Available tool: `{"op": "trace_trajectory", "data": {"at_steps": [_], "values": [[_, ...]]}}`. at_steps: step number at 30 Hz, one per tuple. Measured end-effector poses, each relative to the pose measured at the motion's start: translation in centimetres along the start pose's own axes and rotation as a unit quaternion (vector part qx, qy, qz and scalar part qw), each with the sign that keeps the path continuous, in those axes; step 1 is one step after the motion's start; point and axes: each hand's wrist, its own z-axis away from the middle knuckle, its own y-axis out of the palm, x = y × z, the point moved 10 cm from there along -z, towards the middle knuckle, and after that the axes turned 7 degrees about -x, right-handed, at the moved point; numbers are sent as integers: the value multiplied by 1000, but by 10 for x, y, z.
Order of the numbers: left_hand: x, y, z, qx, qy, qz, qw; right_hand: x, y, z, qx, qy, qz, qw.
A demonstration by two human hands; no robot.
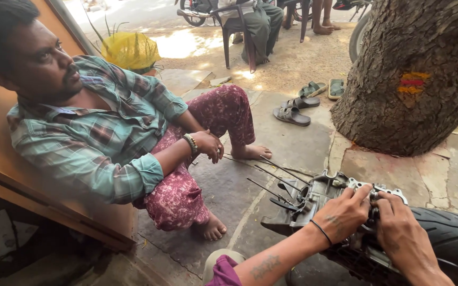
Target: Assembling and checking the head and cylinder components of a motorcycle engine.
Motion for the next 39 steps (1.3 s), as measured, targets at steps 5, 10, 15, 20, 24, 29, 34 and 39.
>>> {"op": "trace_trajectory", "data": {"at_steps": [5,10,15,20,24,29,34,39], "values": [[0,-6,0,-25,4,34,999,7,-5,-2,-1,-12,12,1000],[0,-11,-5,-37,0,-1,999,7,-6,-1,-3,-8,-1,1000],[-3,-4,-2,-13,6,-6,1000,13,-16,-3,-18,-12,-5,1000],[2,4,2,0,9,32,999,14,-16,-5,6,2,-1,1000],[2,-16,-8,-38,-12,25,999,17,-20,-4,-17,7,-11,1000],[4,4,-2,1,-13,35,999,20,-17,-1,-37,-32,-25,998],[7,10,1,9,-10,46,999,19,-20,-2,-36,-7,-40,999],[7,-11,-11,-4,-44,60,997,28,-34,-6,-34,-11,-51,998]]}}
